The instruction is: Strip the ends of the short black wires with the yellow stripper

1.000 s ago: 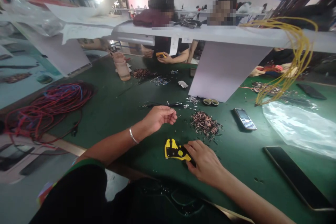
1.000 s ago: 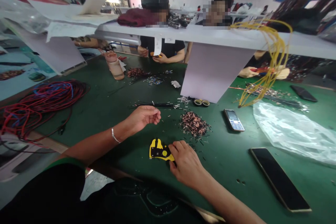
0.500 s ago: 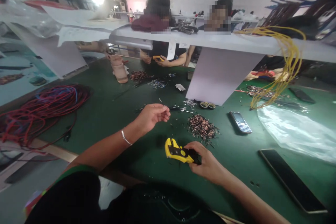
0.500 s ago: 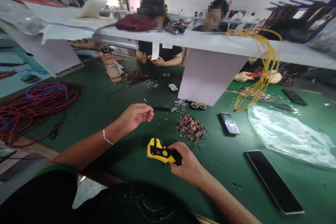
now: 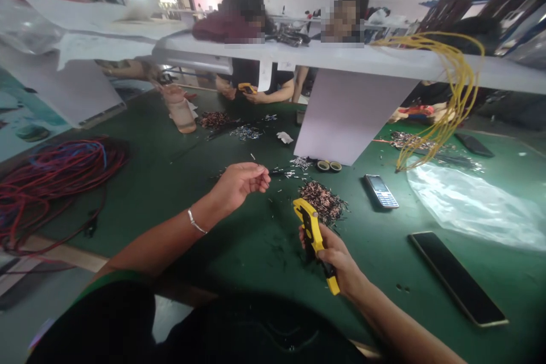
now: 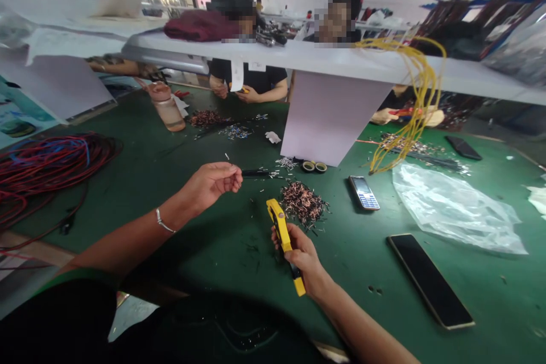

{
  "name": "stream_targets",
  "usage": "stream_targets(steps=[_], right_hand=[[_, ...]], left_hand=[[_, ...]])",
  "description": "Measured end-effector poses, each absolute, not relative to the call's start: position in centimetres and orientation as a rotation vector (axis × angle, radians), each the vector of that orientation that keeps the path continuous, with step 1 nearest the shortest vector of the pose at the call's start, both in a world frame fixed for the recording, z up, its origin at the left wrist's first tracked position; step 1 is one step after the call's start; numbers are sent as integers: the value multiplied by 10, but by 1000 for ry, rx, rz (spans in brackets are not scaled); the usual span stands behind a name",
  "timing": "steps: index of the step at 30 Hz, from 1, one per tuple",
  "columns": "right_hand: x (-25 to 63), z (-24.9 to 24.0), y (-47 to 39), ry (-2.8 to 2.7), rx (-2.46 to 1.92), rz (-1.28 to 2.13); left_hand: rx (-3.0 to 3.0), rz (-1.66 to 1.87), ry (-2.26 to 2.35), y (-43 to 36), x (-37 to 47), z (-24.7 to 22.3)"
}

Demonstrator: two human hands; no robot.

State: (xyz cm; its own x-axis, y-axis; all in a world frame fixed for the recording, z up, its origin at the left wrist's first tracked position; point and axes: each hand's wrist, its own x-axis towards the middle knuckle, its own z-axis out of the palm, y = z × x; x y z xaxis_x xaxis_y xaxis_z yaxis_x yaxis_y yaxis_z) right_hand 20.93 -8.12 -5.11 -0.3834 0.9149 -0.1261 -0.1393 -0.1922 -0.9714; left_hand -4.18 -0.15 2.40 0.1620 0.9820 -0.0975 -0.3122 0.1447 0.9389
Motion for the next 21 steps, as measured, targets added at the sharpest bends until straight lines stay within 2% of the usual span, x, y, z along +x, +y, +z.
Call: stream_targets(steps=[14,21], right_hand=[[226,-53,-93,-1257,-977,1567],[226,-47,-88,-1277,-1021,1709]], left_hand=[[1002,1080,941,3,-26,7],[1044,1103,992,-1,-17,13]])
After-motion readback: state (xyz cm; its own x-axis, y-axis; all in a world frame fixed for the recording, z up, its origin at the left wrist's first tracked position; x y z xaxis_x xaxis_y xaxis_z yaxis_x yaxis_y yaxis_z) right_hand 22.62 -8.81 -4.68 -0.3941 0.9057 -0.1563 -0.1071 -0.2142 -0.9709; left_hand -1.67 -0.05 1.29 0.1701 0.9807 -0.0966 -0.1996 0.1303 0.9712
